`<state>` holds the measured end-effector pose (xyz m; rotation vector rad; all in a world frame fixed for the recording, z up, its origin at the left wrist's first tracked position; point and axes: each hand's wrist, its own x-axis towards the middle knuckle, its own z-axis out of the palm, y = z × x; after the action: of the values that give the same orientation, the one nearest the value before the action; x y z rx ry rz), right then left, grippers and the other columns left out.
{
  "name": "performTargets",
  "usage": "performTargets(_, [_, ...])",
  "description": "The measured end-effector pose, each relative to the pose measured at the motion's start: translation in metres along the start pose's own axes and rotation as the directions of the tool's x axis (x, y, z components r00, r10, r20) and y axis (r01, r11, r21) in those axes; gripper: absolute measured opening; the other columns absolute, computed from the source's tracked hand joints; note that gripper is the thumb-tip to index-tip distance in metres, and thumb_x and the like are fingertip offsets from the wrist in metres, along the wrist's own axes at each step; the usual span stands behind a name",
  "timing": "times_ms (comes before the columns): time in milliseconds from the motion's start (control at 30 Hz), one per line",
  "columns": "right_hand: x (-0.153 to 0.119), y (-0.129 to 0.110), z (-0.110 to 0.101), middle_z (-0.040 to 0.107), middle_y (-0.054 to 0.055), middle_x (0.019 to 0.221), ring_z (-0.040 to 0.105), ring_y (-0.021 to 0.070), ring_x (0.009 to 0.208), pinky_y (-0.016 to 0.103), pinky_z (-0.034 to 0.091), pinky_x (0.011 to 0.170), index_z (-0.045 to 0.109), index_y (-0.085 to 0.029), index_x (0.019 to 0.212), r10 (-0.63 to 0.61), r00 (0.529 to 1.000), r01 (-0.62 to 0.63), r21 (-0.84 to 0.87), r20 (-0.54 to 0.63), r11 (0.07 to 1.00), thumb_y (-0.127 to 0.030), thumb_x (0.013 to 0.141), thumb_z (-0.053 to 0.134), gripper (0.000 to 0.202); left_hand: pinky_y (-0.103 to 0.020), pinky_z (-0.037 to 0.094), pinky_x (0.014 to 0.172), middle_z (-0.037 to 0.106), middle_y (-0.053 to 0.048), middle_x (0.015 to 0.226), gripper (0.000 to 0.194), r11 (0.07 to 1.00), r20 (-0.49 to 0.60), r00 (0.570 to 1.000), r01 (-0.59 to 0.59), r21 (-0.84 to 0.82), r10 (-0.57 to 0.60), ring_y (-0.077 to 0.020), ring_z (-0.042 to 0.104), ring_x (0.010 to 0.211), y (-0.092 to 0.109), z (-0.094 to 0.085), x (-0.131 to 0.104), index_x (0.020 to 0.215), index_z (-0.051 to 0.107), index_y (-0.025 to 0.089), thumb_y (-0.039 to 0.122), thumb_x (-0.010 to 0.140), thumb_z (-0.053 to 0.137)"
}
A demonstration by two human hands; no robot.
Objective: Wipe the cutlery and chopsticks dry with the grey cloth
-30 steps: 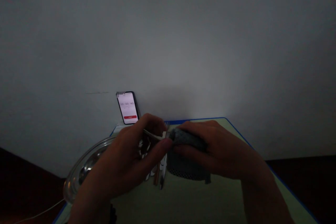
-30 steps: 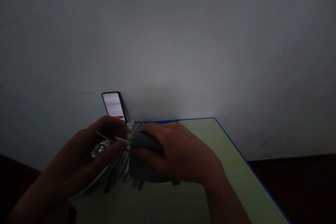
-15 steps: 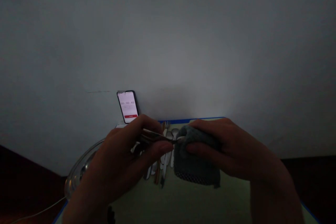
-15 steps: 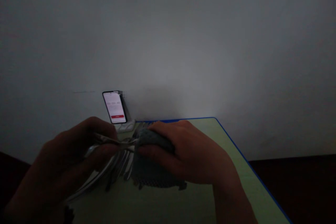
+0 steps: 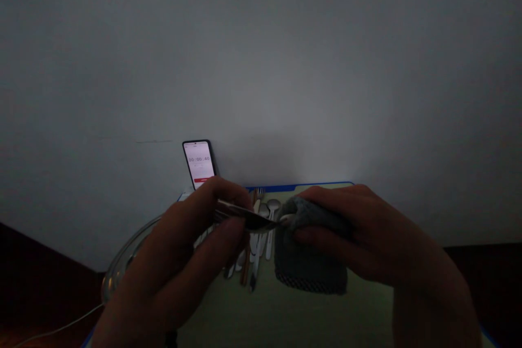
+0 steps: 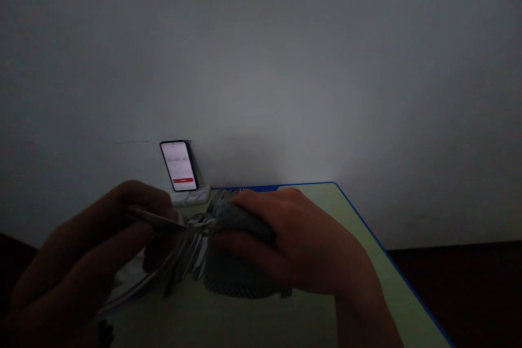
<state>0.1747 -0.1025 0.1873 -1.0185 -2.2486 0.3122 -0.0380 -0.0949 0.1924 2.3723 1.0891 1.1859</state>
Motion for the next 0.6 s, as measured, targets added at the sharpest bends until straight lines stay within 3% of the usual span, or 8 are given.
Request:
performTargets(133, [0.0, 0.0, 0.0, 0.06, -0.004, 0.067, 0.05, 0.0071, 0.053, 0.02, 0.036, 0.052, 0.056, -0.022, 0.089, -0.014, 1.0, 0.014, -0.011, -0.023, 1.0, -0.037, 0.086, 0.051, 0.016, -0.023, 0.046, 0.044, 0.057, 0.006, 0.057, 0.004, 0.986, 0.01, 0.998, -0.054, -0.156, 0.057, -0.0116, 0.056, 0.047, -0.005, -0.002, 0.003, 0.085, 0.048, 0.027, 0.028, 0.086, 0.045])
performTargets(400, [-0.001, 0.001, -0.001, 0.058, -0.003, 0.062, 0.047, 0.0081, 0.048, 0.021, 0.036, 0.051, 0.056, -0.022, 0.084, 0.004, 1.0, -0.004, 0.002, -0.027, 1.0, -0.039, 0.086, 0.049, 0.018, -0.026, 0.046, 0.047, 0.063, 0.003, 0.067, 0.006, 0.979, -0.176, 0.984, -0.025, -0.204, -0.011, -0.0143, 0.06, 0.06, -0.005, 0.002, -0.002, 0.082, 0.055, 0.025, 0.02, 0.08, 0.051])
performTargets(500, [-0.001, 0.001, -0.002, 0.058, -0.004, 0.061, 0.046, 0.0081, 0.048, 0.021, 0.036, 0.05, 0.056, -0.022, 0.081, 0.003, 0.999, -0.002, 0.009, -0.037, 1.0, -0.039, 0.086, 0.049, 0.019, -0.024, 0.044, 0.044, 0.061, 0.003, 0.067, 0.007, 0.971, -0.276, 0.959, -0.006, -0.239, -0.062, -0.0119, 0.057, 0.055, 0.001, 0.007, -0.002, 0.08, 0.055, 0.023, 0.019, 0.08, 0.05])
performTargets(600, [-0.001, 0.0, -0.002, 0.057, -0.004, 0.061, 0.047, 0.0078, 0.048, 0.021, 0.035, 0.05, 0.055, -0.022, 0.081, 0.005, 0.999, -0.004, 0.023, -0.048, 1.0, -0.038, 0.086, 0.05, 0.018, -0.022, 0.041, 0.041, 0.059, 0.004, 0.065, 0.008, 0.958, -0.304, 0.95, -0.023, -0.286, -0.068, -0.0089, 0.052, 0.05, 0.004, 0.011, -0.001, 0.076, 0.054, 0.022, 0.016, 0.079, 0.05])
